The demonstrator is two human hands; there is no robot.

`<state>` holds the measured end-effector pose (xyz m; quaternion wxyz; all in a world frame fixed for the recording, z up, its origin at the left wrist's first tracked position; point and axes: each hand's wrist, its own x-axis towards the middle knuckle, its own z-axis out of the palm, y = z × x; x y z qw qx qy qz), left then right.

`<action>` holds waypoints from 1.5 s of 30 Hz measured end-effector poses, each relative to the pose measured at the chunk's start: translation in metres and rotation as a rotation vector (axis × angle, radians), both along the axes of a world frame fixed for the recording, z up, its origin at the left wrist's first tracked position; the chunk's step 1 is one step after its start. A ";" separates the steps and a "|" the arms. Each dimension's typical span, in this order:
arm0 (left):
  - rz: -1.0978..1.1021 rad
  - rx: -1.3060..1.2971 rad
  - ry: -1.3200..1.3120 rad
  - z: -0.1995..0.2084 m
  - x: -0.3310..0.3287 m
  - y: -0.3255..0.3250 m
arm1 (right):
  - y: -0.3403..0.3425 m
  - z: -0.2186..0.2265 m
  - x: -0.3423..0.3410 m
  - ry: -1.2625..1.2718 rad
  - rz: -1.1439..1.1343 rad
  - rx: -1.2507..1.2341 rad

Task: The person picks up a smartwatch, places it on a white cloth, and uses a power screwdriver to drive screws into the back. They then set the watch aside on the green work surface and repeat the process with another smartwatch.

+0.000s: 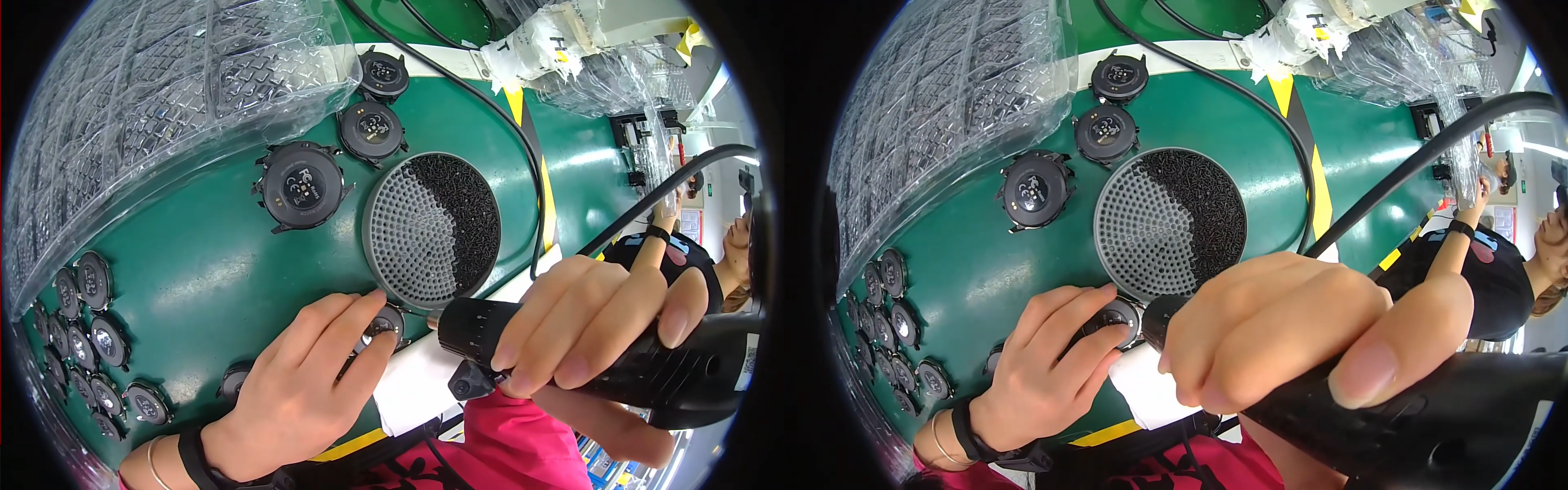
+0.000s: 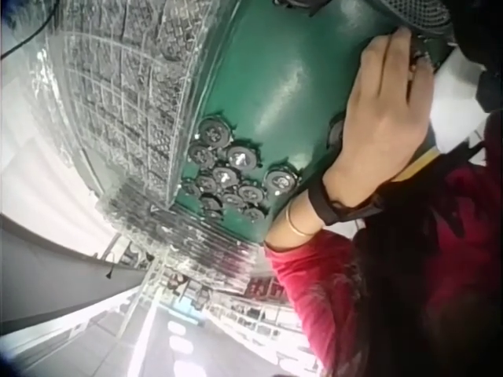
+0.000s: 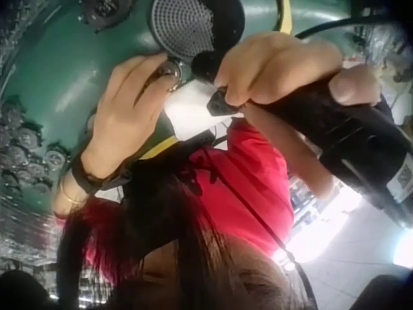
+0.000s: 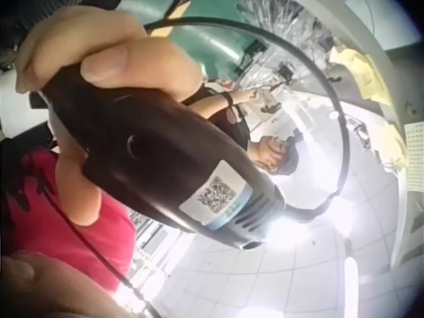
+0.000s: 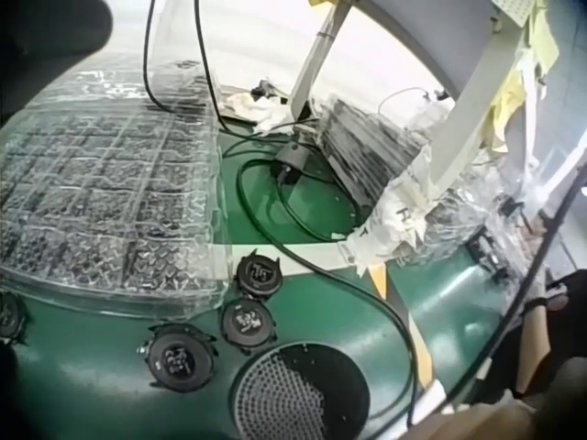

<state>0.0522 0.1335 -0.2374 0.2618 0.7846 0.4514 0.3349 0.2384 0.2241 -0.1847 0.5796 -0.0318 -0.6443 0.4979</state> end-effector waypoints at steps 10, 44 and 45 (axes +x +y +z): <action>0.005 0.012 -0.007 -0.001 0.001 0.000 | 0.007 0.001 0.010 -0.049 0.139 0.056; 0.010 -0.008 0.064 0.002 -0.002 -0.002 | 0.012 -0.005 0.008 0.037 -0.172 -0.036; 0.006 -0.008 0.064 0.001 -0.002 -0.002 | 0.012 -0.007 0.008 0.018 -0.150 -0.022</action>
